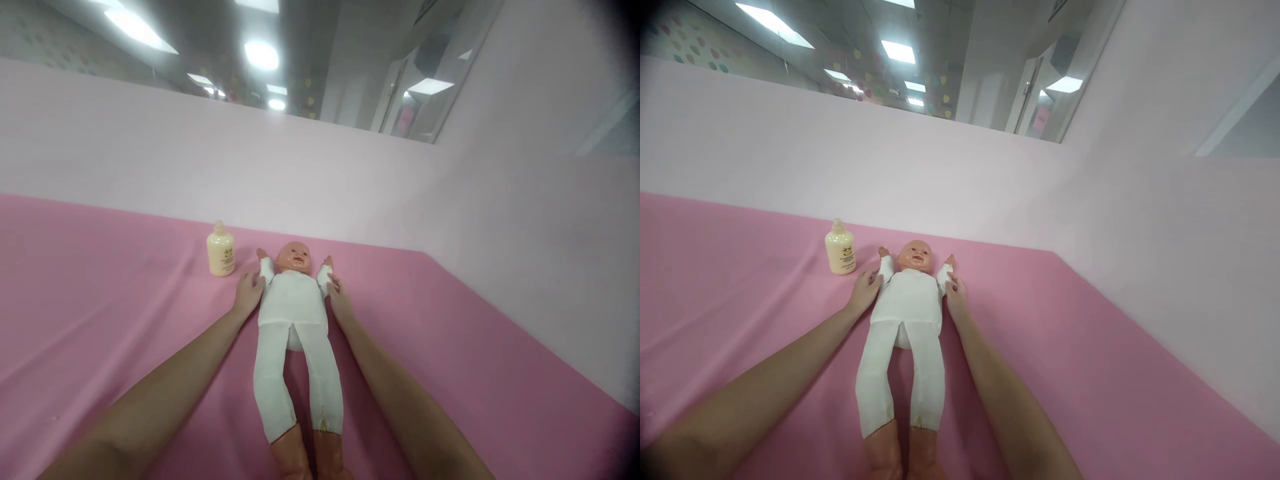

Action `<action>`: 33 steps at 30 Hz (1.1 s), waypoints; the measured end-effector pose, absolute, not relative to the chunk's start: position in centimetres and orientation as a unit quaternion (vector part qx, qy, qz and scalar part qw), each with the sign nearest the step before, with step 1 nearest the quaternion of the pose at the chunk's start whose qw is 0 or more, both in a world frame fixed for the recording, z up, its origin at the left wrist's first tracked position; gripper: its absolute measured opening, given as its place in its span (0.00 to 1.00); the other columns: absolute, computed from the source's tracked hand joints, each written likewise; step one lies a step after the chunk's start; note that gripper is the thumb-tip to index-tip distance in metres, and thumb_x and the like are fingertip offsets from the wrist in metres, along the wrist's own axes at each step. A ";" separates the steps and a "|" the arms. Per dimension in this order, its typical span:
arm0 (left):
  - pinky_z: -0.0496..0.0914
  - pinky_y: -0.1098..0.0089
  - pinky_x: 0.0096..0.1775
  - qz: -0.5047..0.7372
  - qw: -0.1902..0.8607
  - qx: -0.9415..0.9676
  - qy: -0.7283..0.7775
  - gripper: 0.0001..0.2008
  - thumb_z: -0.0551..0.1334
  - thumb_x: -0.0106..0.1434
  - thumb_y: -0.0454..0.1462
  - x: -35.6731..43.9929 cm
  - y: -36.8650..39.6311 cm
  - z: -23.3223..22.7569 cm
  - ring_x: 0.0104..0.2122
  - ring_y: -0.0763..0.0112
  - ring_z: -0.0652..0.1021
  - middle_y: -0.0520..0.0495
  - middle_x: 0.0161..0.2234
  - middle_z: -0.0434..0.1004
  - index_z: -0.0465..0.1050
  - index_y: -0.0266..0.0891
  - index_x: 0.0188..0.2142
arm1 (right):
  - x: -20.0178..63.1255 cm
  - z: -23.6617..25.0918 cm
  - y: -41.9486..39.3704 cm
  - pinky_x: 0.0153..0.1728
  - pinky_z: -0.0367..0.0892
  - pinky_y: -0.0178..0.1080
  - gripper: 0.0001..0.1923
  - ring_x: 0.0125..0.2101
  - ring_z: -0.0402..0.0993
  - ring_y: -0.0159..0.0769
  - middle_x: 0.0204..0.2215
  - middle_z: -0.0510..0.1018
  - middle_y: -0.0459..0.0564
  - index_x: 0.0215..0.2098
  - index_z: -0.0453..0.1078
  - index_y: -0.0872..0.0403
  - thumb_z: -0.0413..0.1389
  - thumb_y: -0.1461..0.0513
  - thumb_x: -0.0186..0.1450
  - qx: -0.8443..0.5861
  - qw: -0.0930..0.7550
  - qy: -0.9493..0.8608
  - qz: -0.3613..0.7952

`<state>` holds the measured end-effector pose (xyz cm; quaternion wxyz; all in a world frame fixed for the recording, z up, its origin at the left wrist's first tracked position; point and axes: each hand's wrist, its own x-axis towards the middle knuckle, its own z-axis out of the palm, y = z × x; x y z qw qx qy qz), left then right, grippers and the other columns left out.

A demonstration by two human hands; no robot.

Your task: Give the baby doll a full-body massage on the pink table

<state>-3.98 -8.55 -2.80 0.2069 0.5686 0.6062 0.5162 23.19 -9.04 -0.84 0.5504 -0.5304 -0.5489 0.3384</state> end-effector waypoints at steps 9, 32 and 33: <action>0.68 0.59 0.44 0.433 0.176 0.620 0.630 0.15 0.51 0.65 0.41 -4.2 -8.8 -2.1 0.40 0.56 0.77 0.41 0.35 0.79 0.76 0.38 0.35 | 23.1 -0.7 -9.0 0.62 0.59 0.48 0.25 0.59 0.65 0.45 0.59 0.71 0.52 0.56 0.69 0.51 0.51 0.56 0.61 -0.568 0.502 -0.573 0.312; 0.70 0.56 0.53 0.649 0.450 0.449 0.418 0.24 0.64 0.47 0.31 -4.2 -8.1 -3.0 0.49 0.56 0.78 0.44 0.48 0.80 0.75 0.39 0.46 | 23.5 -1.3 -8.1 0.54 0.68 0.45 0.29 0.50 0.74 0.42 0.48 0.80 0.45 0.47 0.71 0.47 0.57 0.68 0.45 -0.387 0.636 -0.445 0.497; 0.71 0.56 0.52 0.654 0.456 0.439 0.414 0.24 0.64 0.45 0.30 -4.1 -8.2 -2.9 0.48 0.56 0.79 0.44 0.46 0.81 0.76 0.39 0.44 | 23.5 -1.4 -8.0 0.52 0.70 0.45 0.28 0.48 0.75 0.41 0.46 0.81 0.44 0.45 0.72 0.47 0.57 0.69 0.45 -0.383 0.638 -0.442 0.501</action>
